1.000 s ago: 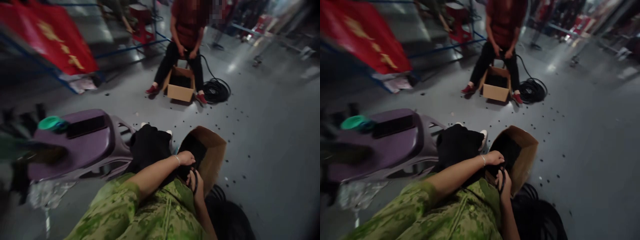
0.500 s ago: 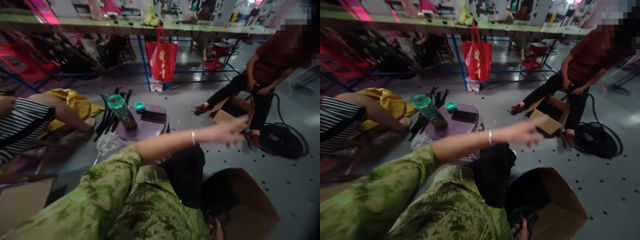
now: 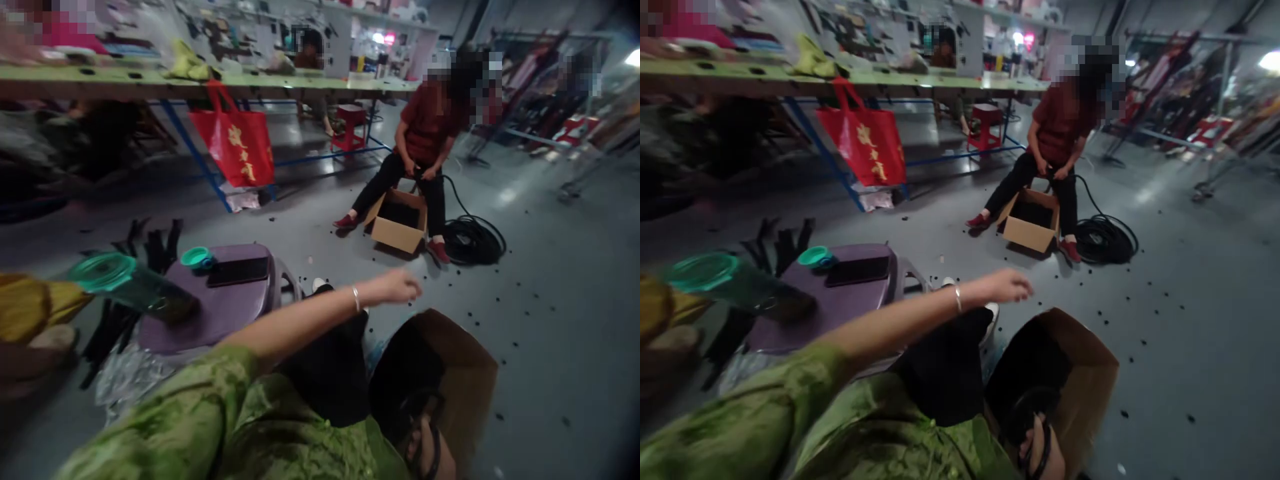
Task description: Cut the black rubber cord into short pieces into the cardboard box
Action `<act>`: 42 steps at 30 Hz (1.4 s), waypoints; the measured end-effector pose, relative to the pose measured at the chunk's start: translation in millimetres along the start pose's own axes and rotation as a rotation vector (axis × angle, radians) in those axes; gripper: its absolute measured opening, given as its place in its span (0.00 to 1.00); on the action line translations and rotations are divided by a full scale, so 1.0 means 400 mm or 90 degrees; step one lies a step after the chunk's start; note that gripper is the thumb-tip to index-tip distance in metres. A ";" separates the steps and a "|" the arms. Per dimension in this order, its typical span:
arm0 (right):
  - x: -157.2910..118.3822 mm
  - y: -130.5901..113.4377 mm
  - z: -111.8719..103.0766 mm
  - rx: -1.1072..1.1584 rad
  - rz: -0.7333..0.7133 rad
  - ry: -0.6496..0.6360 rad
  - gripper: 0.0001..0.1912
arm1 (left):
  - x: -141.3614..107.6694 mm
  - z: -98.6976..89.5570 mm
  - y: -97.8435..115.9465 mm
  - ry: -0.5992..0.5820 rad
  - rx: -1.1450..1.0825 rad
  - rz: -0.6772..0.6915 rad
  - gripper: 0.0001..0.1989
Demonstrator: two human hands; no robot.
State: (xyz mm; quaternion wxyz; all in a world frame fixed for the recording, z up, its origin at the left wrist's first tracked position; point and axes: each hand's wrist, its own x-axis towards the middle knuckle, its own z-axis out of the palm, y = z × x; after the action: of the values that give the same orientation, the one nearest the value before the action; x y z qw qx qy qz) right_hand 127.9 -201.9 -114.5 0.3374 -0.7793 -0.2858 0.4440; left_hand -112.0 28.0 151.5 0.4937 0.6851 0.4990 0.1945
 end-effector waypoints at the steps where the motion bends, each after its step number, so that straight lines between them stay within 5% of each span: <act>1: -0.014 -0.022 -0.007 0.031 0.010 0.008 0.36 | 0.022 0.106 -0.041 -0.030 0.056 -0.035 0.14; 4: -0.063 -0.094 -0.023 0.019 -0.089 0.010 0.42 | 0.059 0.353 -0.122 -0.068 0.098 -0.077 0.17; 6: -0.086 -0.132 -0.026 -0.027 -0.130 0.023 0.40 | 0.057 0.447 -0.148 -0.058 0.053 -0.092 0.16; 8: -0.096 -0.152 -0.026 -0.074 -0.171 0.032 0.36 | 0.045 0.491 -0.166 -0.099 -0.066 -0.085 0.14; 11: -0.097 -0.154 -0.023 -0.114 -0.198 0.016 0.31 | 0.025 0.502 -0.193 -0.111 -0.256 -0.143 0.13; 16: -0.101 -0.143 -0.013 -0.137 -0.208 0.029 0.28 | -0.008 0.489 -0.218 -0.082 -0.352 -0.218 0.03; 24: -0.105 -0.136 -0.005 -0.133 -0.186 0.002 0.28 | -0.025 0.484 -0.231 -0.049 -0.310 -0.163 0.06; 33: -0.102 -0.148 -0.002 0.122 -0.093 -0.105 0.34 | -0.035 0.486 -0.238 -0.043 -0.281 -0.149 0.09; 42: -0.065 -0.124 -0.013 0.023 -0.127 -0.091 0.33 | -0.035 0.492 -0.253 -0.048 -0.249 -0.131 0.09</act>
State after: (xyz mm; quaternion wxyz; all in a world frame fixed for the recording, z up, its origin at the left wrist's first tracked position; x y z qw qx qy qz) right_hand 113.8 -192.3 -60.9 0.3726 -0.7070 -0.3769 0.4682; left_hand -18.3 -77.5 -19.3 0.6530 0.5282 0.5004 0.2103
